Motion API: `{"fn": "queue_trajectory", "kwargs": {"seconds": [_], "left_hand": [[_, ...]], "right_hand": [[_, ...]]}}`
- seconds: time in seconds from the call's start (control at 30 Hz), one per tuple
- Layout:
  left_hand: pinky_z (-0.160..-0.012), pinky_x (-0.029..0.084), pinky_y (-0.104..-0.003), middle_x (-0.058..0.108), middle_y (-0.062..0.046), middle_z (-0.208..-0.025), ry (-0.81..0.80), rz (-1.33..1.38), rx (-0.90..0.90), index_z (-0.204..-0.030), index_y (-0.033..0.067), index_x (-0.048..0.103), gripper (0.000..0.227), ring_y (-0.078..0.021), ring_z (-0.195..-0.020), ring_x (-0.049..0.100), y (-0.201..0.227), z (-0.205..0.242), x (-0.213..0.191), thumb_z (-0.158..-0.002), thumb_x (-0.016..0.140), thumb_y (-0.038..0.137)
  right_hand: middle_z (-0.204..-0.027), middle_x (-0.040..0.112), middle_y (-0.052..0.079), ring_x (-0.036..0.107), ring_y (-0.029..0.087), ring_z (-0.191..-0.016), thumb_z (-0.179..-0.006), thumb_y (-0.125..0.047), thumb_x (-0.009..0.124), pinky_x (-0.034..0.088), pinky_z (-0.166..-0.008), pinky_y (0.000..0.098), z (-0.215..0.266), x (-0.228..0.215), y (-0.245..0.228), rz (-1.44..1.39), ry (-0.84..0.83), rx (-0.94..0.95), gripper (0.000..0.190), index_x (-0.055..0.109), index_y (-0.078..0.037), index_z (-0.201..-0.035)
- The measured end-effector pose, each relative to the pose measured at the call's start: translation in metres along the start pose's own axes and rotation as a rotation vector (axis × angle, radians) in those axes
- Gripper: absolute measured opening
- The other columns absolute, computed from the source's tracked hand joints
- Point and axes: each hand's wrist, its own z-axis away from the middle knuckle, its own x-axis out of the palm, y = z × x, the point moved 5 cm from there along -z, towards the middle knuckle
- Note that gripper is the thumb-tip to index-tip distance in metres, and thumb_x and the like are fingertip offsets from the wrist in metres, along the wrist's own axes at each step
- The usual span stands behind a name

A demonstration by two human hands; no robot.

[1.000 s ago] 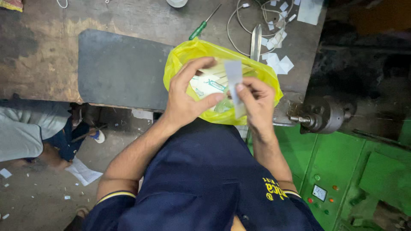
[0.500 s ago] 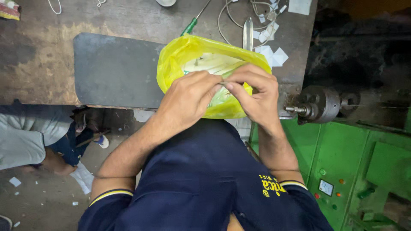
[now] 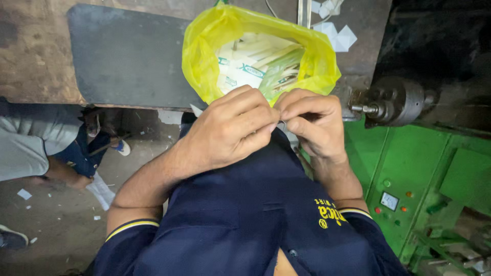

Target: The person sits on the floor and repeatedly picks small white plastic strips from a yellow bag, peels or separates them by hand, and places them back into the bag. The person occasionally reaches for other items on the table but continues the sorting process.

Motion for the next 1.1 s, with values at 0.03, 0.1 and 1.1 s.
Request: {"fn": "queue_trajectory", "kwargs": {"seconds": [0.03,0.1,1.1], "left_hand": [[-0.083,0.053,-0.040,0.062,-0.012,-0.098,0.003,0.013,0.018,-0.107,0.0011,0.065,0.016,-0.0301,-0.092,0.064,0.001,0.001,0.001,-0.093,0.074,0.002],[-0.083,0.053,-0.040,0.062,-0.012,-0.099,0.012,0.039,0.054,-0.110,0.0005,0.065,0.019,-0.0299,-0.092,0.064,0.004,0.002,0.004,-0.094,0.074,0.002],[-0.074,0.052,-0.039,0.064,-0.011,-0.092,0.078,0.076,0.067,-0.103,0.0001,0.066,0.019,-0.0284,-0.080,0.063,-0.017,0.018,0.013,-0.088,0.076,-0.004]], "right_hand": [[-0.094,0.070,0.014,0.066,0.025,-0.090,-0.095,-0.011,0.080,0.052,-0.085,0.0342,0.003,0.004,-0.004,0.033,0.009,-0.029,0.016,0.073,0.003,-0.100],[-0.092,0.069,0.014,0.066,0.025,-0.088,-0.096,-0.011,0.078,0.053,-0.083,0.0348,0.007,0.010,-0.014,0.131,0.021,-0.081,0.016,0.072,0.003,-0.099],[-0.093,0.068,0.013,0.066,0.022,-0.085,-0.093,0.000,0.071,0.053,-0.080,0.0336,-0.004,0.015,-0.013,0.263,-0.022,-0.188,0.004,0.069,0.004,-0.092]]}}
